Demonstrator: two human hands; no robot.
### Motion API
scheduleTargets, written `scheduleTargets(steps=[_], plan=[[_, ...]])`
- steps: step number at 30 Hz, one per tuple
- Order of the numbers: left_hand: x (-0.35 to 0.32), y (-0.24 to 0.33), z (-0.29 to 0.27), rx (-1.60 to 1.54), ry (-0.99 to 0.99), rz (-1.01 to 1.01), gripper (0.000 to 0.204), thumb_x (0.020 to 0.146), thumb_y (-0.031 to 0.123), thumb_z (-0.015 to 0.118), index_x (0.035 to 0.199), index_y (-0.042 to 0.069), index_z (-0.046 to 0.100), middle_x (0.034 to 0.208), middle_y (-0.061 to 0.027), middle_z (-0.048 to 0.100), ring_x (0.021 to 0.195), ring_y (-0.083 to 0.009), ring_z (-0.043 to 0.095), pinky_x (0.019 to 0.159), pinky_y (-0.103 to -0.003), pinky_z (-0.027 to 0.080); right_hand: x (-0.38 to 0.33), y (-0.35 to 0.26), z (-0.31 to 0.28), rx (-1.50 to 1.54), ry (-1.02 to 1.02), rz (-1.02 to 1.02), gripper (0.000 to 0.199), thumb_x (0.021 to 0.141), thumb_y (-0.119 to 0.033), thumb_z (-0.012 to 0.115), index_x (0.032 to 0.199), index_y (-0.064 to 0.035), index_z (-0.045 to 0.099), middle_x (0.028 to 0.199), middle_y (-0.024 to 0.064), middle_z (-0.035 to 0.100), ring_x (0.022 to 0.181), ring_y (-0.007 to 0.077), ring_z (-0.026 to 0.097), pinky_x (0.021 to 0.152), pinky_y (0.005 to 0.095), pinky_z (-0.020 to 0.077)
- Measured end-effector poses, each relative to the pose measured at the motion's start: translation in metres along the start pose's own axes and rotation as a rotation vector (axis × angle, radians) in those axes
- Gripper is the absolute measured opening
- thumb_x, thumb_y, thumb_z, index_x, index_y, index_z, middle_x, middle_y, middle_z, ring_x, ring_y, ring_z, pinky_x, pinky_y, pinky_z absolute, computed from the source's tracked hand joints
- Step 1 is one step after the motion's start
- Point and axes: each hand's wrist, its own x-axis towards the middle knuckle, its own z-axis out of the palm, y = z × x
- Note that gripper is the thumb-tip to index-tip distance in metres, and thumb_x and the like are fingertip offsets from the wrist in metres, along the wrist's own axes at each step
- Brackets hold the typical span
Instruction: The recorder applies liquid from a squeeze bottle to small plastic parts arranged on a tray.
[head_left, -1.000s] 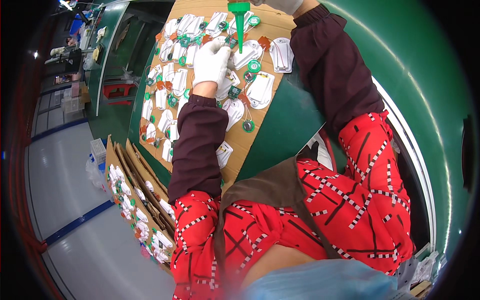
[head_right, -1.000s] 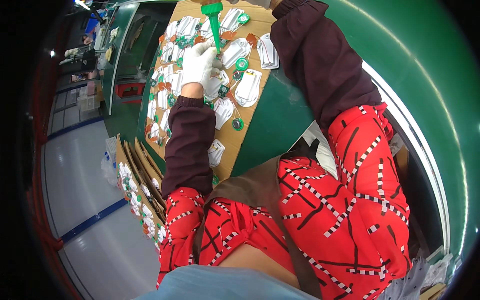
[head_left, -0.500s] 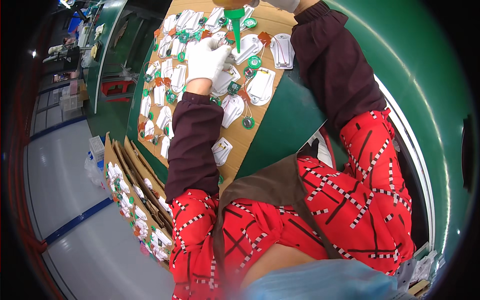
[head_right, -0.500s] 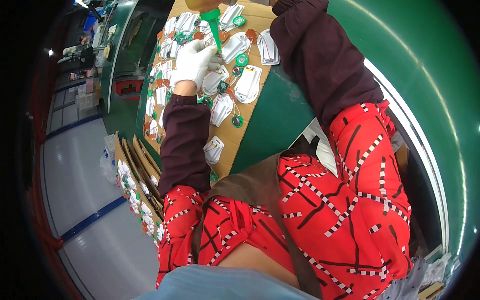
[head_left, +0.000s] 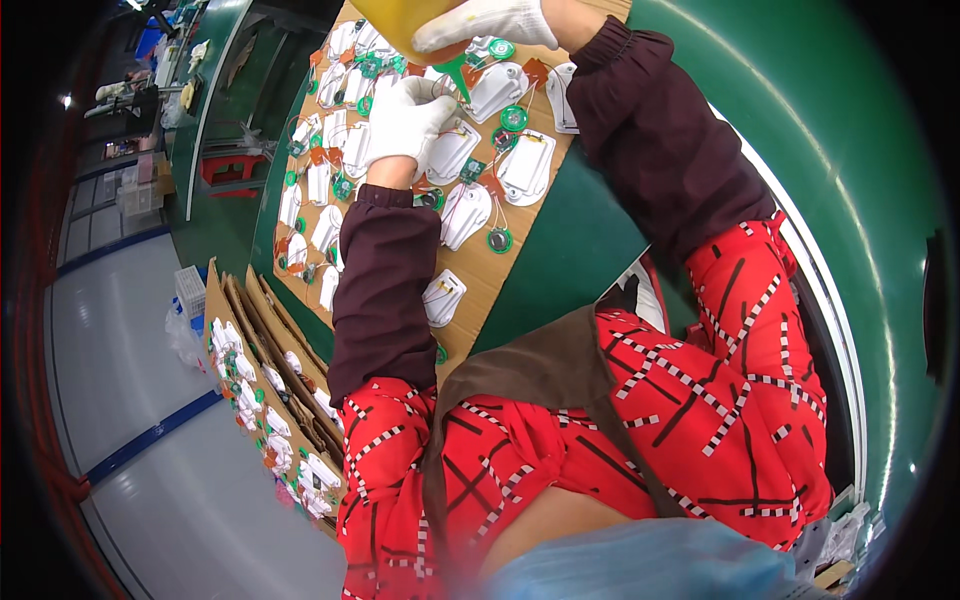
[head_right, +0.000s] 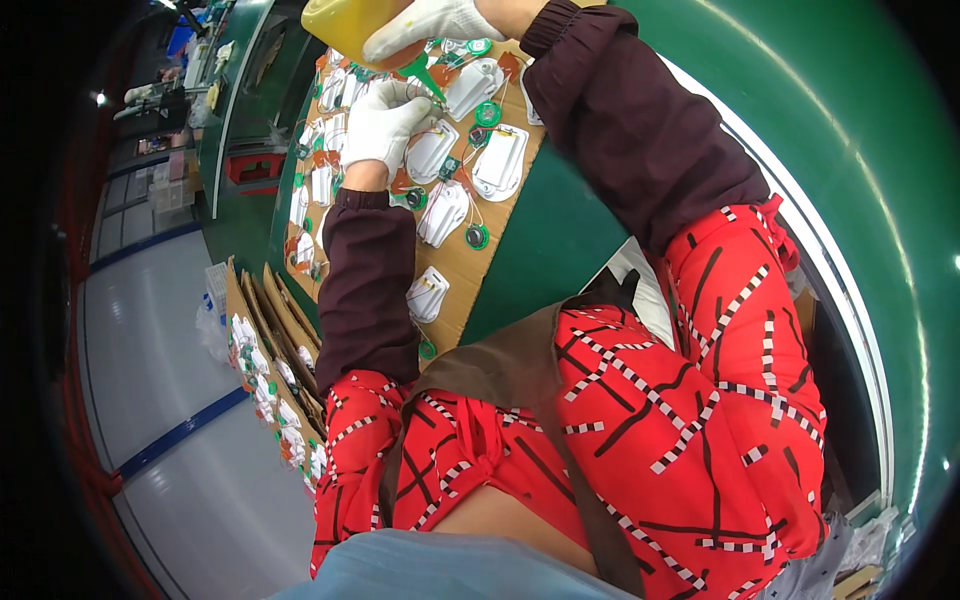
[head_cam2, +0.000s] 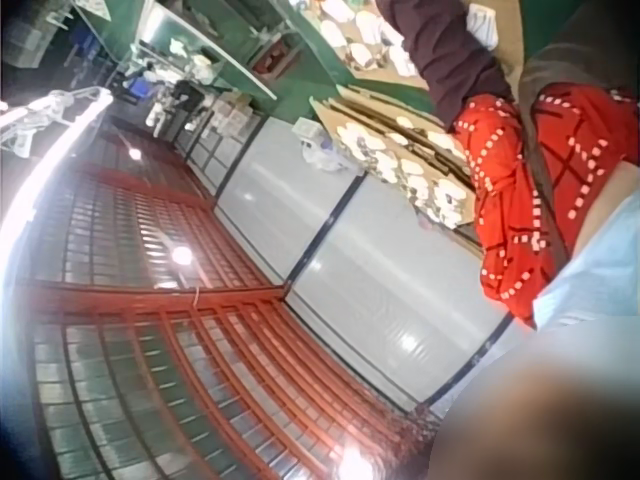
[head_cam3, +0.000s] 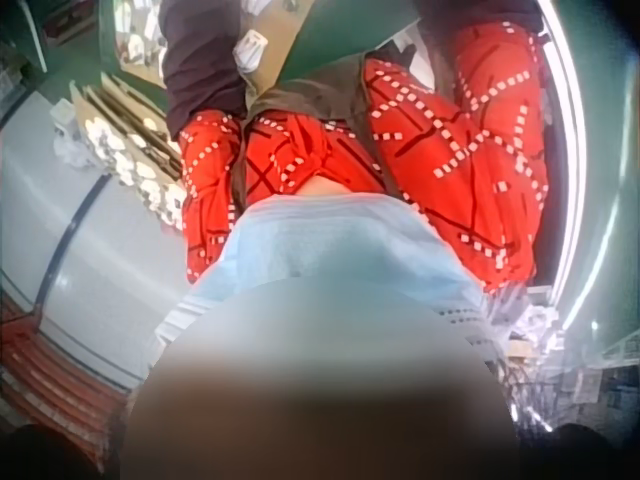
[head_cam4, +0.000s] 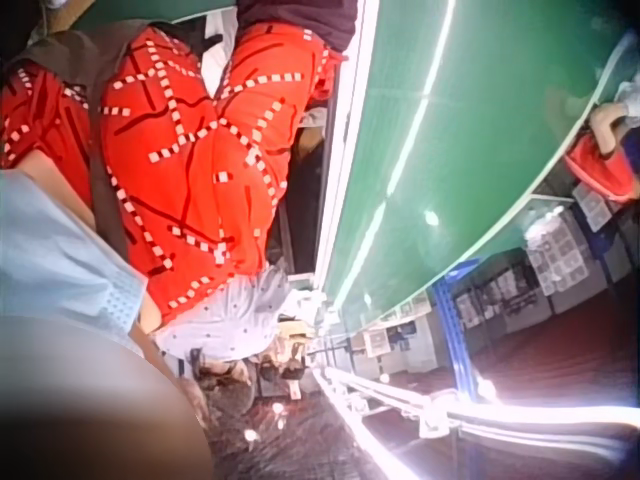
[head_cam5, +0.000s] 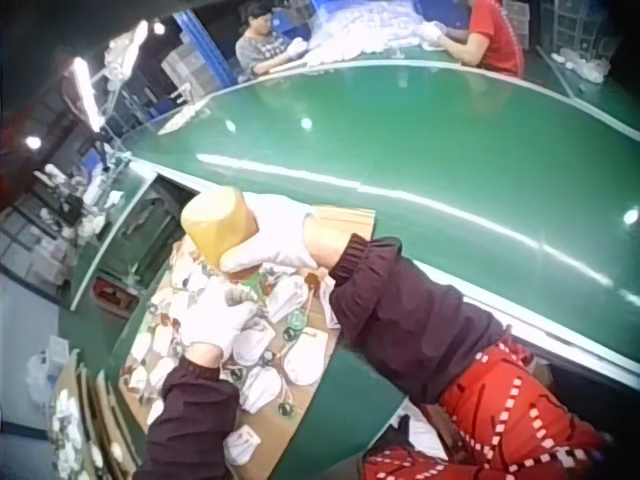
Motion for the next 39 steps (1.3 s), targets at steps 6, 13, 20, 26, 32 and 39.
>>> scheduleTargets(steps=[6, 13, 20, 26, 32, 39], plan=[[0.001, -0.010, -0.003, 0.196, 0.050, 0.136, 0.018, 0.071, 0.008, 0.066, 0.084, -0.005, 0.063, 0.072, -0.0096, 0.065, 0.061, -0.0113, 0.062, 0.057, -0.024, 0.050, 0.003, 0.007, 0.000, -0.072, 0.071, -0.008, 0.064, 0.061, -0.015, 0.081, 0.118, -0.0058, 0.054, 0.108, 0.0077, 0.061, 0.098, 0.0168, 0.055, 0.088, 0.0313, 0.0443], [0.002, -0.009, -0.006, 0.226, 0.025, 0.088, 0.021, 0.070, 0.015, 0.067, 0.079, -0.004, 0.063, 0.068, -0.0089, 0.065, 0.059, -0.0116, 0.061, 0.057, -0.024, 0.049, 0.005, 0.013, 0.004, -0.071, 0.118, -0.058, 0.066, 0.059, -0.018, 0.082, 0.117, -0.0053, 0.054, 0.108, 0.0083, 0.062, 0.099, 0.0180, 0.056, 0.090, 0.0309, 0.0433], [0.001, -0.003, -0.009, 0.281, -0.005, 0.049, 0.021, 0.065, 0.014, 0.068, 0.074, -0.003, 0.062, 0.065, -0.0078, 0.064, 0.058, -0.0115, 0.059, 0.055, -0.024, 0.047, 0.004, 0.013, 0.011, -0.177, 0.119, -0.042, 0.073, 0.056, -0.023, 0.084, 0.120, -0.0063, 0.052, 0.110, 0.0098, 0.061, 0.102, 0.0204, 0.055, 0.092, 0.0323, 0.0425], [0.000, -0.002, -0.008, 0.303, 0.005, 0.066, 0.019, 0.063, 0.013, 0.069, 0.071, -0.002, 0.060, 0.061, -0.0053, 0.060, 0.056, -0.0100, 0.055, 0.053, -0.024, 0.045, 0.000, 0.006, 0.012, -0.118, 0.105, -0.043, 0.076, 0.054, -0.023, 0.084, 0.121, -0.0070, 0.051, 0.110, 0.0106, 0.060, 0.102, 0.0211, 0.055, 0.092, 0.0330, 0.0424], [-0.002, -0.002, -0.009, 0.301, -0.025, 0.077, 0.017, 0.065, 0.013, 0.069, 0.071, -0.001, 0.061, 0.066, -0.0051, 0.062, 0.061, -0.0098, 0.056, 0.058, -0.024, 0.046, 0.001, 0.005, 0.013, -0.070, 0.074, -0.067, 0.078, 0.054, -0.021, 0.084, 0.123, -0.0064, 0.049, 0.111, 0.0103, 0.060, 0.102, 0.0202, 0.055, 0.091, 0.0329, 0.0425], [-0.002, 0.000, -0.011, 0.353, -0.058, 0.071, 0.022, 0.068, 0.014, 0.070, 0.082, -0.003, 0.064, 0.072, -0.0066, 0.065, 0.067, -0.0111, 0.059, 0.064, -0.024, 0.048, -0.001, 0.004, 0.012, -0.094, 0.103, -0.045, 0.078, 0.055, -0.019, 0.083, 0.124, -0.0062, 0.048, 0.112, 0.0105, 0.059, 0.103, 0.0204, 0.054, 0.092, 0.0330, 0.0423]])
